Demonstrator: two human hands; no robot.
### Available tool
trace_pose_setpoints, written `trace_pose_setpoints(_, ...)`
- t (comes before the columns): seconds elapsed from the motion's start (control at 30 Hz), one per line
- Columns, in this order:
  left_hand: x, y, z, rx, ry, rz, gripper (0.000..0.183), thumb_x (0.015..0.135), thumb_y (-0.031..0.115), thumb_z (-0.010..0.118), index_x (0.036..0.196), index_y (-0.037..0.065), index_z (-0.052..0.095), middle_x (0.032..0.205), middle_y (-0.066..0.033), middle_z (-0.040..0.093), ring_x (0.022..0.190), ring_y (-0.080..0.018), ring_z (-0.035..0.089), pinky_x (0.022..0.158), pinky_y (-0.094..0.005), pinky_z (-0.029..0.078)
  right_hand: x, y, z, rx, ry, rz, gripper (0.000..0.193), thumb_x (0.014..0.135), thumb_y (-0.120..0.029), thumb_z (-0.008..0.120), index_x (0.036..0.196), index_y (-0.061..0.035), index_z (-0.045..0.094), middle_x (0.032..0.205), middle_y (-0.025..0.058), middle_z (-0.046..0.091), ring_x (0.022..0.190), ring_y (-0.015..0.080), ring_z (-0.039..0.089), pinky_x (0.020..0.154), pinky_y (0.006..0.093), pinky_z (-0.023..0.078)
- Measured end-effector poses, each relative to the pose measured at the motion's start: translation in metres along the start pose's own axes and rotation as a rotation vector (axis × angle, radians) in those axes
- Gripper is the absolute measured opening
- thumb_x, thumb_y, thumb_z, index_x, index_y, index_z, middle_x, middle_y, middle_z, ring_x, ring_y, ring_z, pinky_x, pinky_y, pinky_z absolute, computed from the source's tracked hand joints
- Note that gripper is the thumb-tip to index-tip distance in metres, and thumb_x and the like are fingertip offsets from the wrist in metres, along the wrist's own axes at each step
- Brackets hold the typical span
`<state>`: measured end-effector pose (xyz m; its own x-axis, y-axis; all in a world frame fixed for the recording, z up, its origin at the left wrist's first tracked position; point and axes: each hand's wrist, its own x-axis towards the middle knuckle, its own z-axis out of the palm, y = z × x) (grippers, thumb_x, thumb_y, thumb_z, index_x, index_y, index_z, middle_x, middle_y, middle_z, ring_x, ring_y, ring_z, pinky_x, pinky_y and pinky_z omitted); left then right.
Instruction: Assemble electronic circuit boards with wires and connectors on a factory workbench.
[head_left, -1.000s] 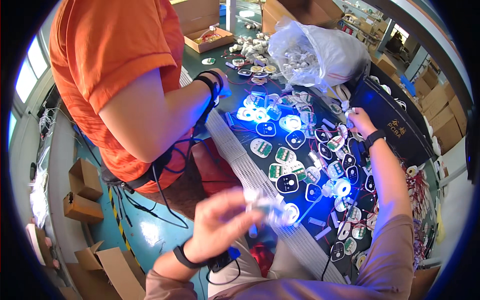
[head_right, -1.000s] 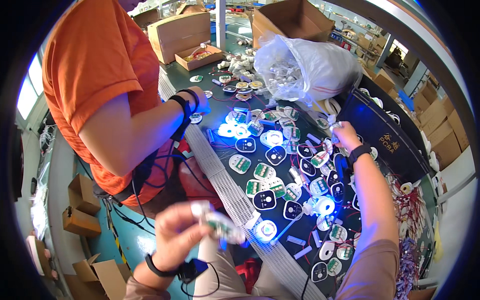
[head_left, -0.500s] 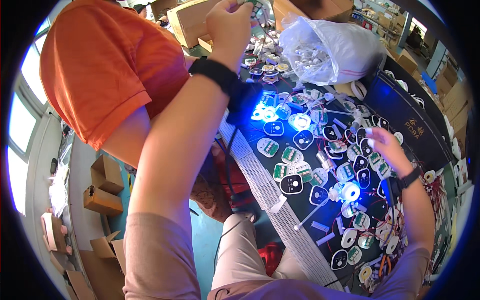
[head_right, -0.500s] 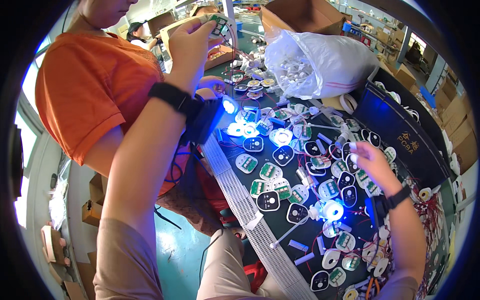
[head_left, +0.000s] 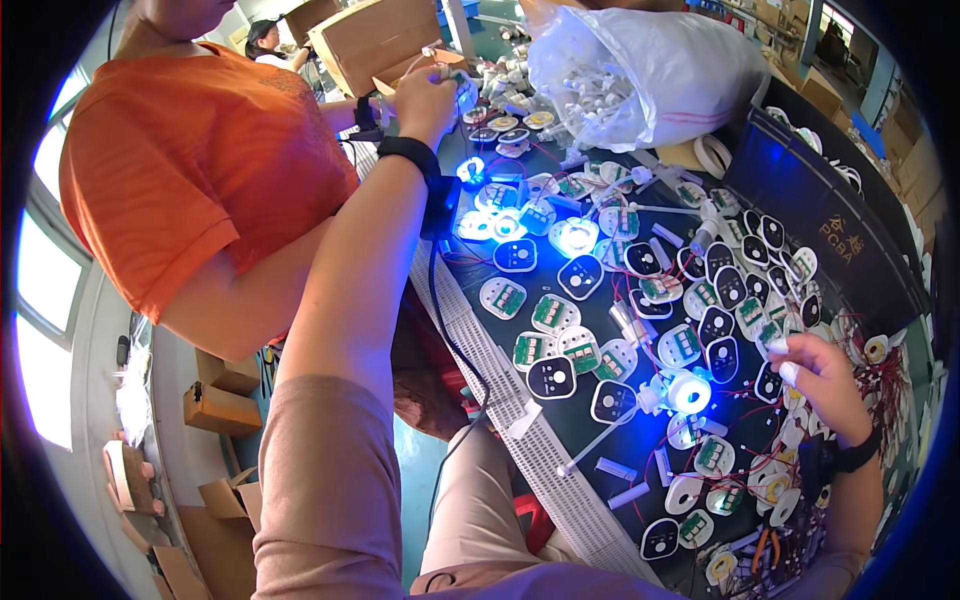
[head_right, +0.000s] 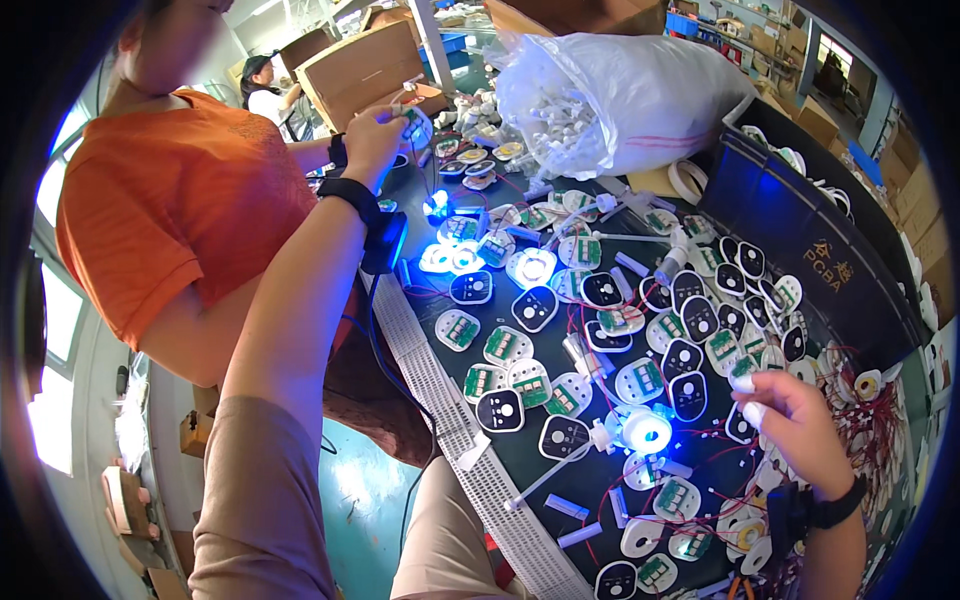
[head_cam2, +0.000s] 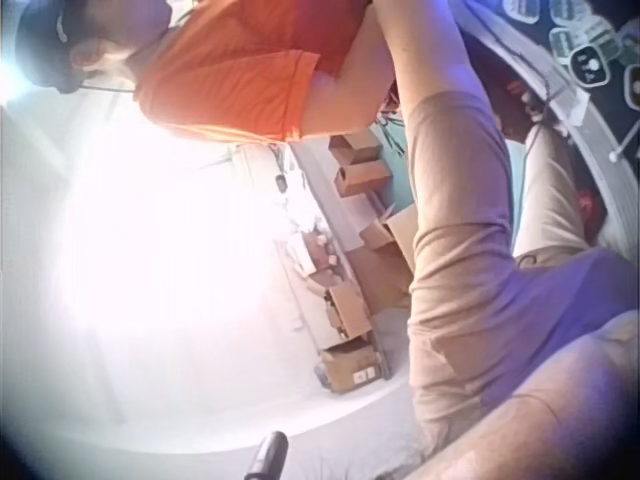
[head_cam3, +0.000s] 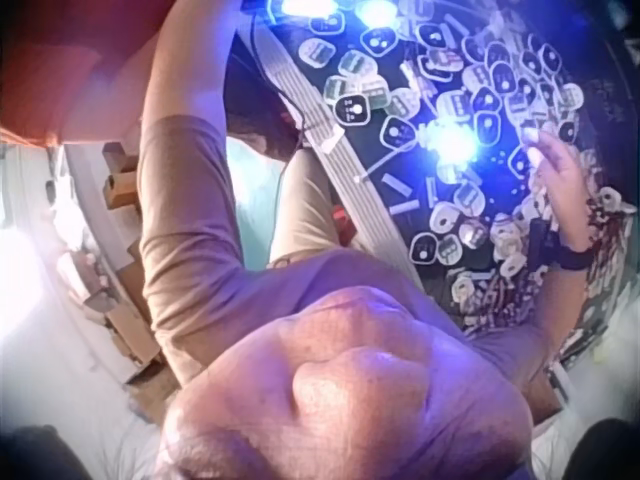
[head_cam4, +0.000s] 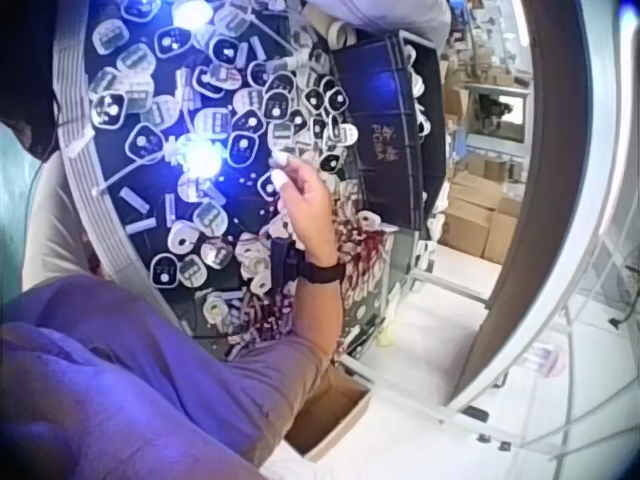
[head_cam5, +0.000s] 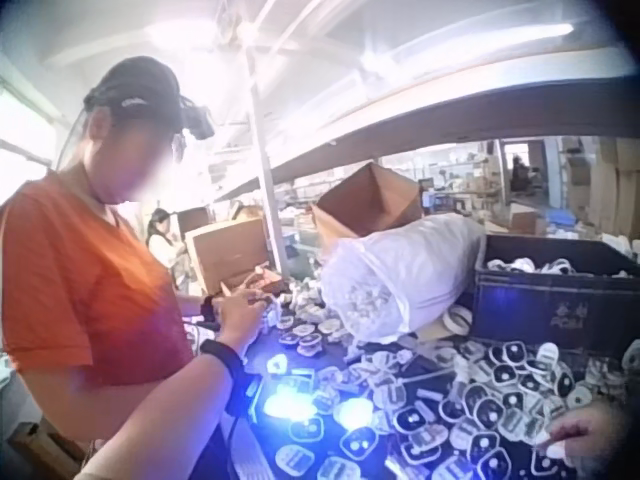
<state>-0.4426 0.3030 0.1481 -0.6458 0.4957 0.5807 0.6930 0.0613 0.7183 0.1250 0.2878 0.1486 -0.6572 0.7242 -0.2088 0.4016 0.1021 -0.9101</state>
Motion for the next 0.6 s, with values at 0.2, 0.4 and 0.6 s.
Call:
trace_pose_setpoints(0.2, -0.013, -0.056, 0.021, 0.247, -0.241, -0.076, 0.024, 0.074, 0.013, 0.058, 0.094, 0.007, 0.069, 0.094, -0.0169, 0.066, 0.089, -0.0306, 0.063, 0.079, -0.0372, 0.048, -0.029, -0.009, 0.001, 0.011, 0.004, 0.059, 0.026, 0.081, -0.003, 0.057, 0.107, 0.0003, 0.056, 0.098, 0.0062, 0.062, 0.090, 0.0121, 0.058, 0.080, 0.0265, 0.047)
trace_pose_setpoints(0.4, -0.023, -0.060, 0.002, 0.156, -0.221, -0.074, 0.032, 0.074, 0.011, 0.057, 0.104, 0.005, 0.066, 0.097, -0.0173, 0.065, 0.094, -0.0298, 0.062, 0.082, -0.0360, 0.047, -0.064, -0.023, 0.012, -0.095, 0.011, 0.018, 0.023, 0.079, -0.003, 0.059, 0.101, 0.0023, 0.060, 0.095, 0.0088, 0.063, 0.088, 0.0150, 0.061, 0.078, 0.0277, 0.048)
trace_pose_setpoints(0.6, -0.113, 0.132, -0.056, -0.734, -0.493, -0.070, 0.032, 0.082, 0.016, 0.063, 0.109, 0.001, 0.058, 0.106, -0.0073, 0.062, 0.092, -0.0172, 0.060, 0.079, -0.0299, 0.048, -0.109, -0.057, 0.020, -0.126, 0.099, 0.079, 0.025, 0.079, -0.004, 0.059, 0.104, 0.0009, 0.059, 0.095, 0.0078, 0.063, 0.087, 0.0140, 0.060, 0.078, 0.0271, 0.047)
